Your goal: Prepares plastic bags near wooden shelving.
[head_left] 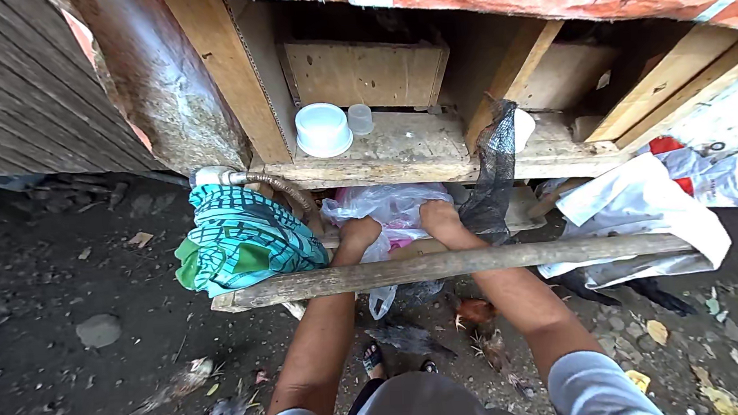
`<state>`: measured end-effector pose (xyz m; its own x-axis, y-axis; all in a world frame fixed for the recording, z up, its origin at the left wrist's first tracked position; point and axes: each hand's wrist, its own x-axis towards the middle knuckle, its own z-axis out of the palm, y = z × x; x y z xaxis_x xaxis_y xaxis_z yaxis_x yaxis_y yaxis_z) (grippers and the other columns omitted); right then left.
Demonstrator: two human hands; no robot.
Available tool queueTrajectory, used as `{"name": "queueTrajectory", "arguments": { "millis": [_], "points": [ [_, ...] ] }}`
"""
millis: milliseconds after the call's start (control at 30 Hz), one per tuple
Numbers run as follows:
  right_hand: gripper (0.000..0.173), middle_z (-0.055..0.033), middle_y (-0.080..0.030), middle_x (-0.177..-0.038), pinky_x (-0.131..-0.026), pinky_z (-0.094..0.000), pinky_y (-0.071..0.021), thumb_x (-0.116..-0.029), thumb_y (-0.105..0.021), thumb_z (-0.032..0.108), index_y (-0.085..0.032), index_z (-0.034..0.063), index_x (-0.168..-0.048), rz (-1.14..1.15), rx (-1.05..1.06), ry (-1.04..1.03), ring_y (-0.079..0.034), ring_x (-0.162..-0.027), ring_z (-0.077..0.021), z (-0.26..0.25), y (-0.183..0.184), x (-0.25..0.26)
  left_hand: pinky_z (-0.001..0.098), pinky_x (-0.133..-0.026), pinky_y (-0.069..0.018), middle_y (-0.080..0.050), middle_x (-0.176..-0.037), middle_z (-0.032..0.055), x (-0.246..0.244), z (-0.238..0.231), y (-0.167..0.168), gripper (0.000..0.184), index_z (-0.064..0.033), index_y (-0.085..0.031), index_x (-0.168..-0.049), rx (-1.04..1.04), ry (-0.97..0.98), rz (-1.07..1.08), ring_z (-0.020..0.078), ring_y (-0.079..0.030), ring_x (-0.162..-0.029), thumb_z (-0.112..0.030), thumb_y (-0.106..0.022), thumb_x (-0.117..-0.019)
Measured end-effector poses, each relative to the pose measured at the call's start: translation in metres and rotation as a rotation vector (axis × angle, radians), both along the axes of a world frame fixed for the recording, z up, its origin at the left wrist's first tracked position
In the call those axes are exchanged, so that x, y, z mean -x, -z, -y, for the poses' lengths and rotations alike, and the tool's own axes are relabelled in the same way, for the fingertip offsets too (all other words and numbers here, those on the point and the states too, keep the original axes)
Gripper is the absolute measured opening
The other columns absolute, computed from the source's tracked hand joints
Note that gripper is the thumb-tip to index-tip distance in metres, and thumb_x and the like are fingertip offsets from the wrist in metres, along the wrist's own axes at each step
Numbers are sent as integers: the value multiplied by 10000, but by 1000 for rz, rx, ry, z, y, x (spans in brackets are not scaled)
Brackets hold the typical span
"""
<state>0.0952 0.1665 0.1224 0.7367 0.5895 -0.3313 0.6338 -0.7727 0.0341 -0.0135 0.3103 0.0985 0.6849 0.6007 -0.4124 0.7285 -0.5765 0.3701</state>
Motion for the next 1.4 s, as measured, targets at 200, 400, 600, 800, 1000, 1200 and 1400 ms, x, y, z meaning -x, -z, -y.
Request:
{"name": "queueTrajectory", "arguments": {
  "millis": [200,400,600,800,1000,1200,1400],
  "points": [
    [280,-162,-699,-1194,-951,-534,-563,-924,-644,-10,-735,71,-1176,128,-452,-453,-668,-1135,-356,7,13,-23,642,-911,-516,-677,-1168,273,9,8,2,738,-32,-296,-1564,23,-22,53,442,-662,-1117,-257,-596,-928],
    [361,-182,-686,-1262,-970,-548,-557,-1018,-617,195,-645,68,-1354,-73,-623,-416,-685,-1130,-351,-19,45,-21,604,-891,-537,-703,-1070,254,24,18,-4,976,-191,33,-1650,37,-91,161,428,-696,-1021,-201,-615,-921],
    [370,-168,-657,-1341,-1105,-496,-473,-936,-589,-45,-683,36,-1285,-483,-738,-502,-611,-1271,-299,-59,69,2,646,-923,-508,-689,-1174,260,28,7,12,972,-336,37,-1650,47,13,191,456,-677,-1063,-189,-599,-930],
    [257,-81,-725,-1235,-990,-452,-567,-955,-565,118,-753,98,-1129,55,-970,-357,-692,-1150,-249,-6,59,35,644,-988,-480,-642,-1309,254,26,-11,26,737,-256,-225,-1644,15,54,32,453,-625,-1202,-234,-539,-978],
    [781,-215,-543,-1493,-1149,-530,-405,-968,-652,349,-316,63,-1613,-157,-801,199,-524,-1375,-371,31,51,42,622,-1040,-459,-593,-1393,245,30,-16,38,696,-143,-265,-1627,43,-15,-8,421,-587,-1278,-241,-526,-989],
    [363,-152,-747,-1112,-1027,-433,-508,-1060,-458,173,-756,-35,-1049,-590,-1075,-198,-691,-1086,-232,14,60,47,608,-1057,-461,-586,-1393,262,26,-18,52,699,-111,-213,-1633,47,20,44,431,-592,-1269,-251,-536,-1028],
    [773,-218,-388,-1585,-765,-567,-601,-866,-729,175,-407,177,-1569,-29,-782,20,-699,-995,-393,14,59,-24,587,-1096,-435,-552,-1457,228,24,-19,51,703,-132,-244,-1634,70,-27,68,397,-554,-1331,-215,-523,-994]
  ]
}}
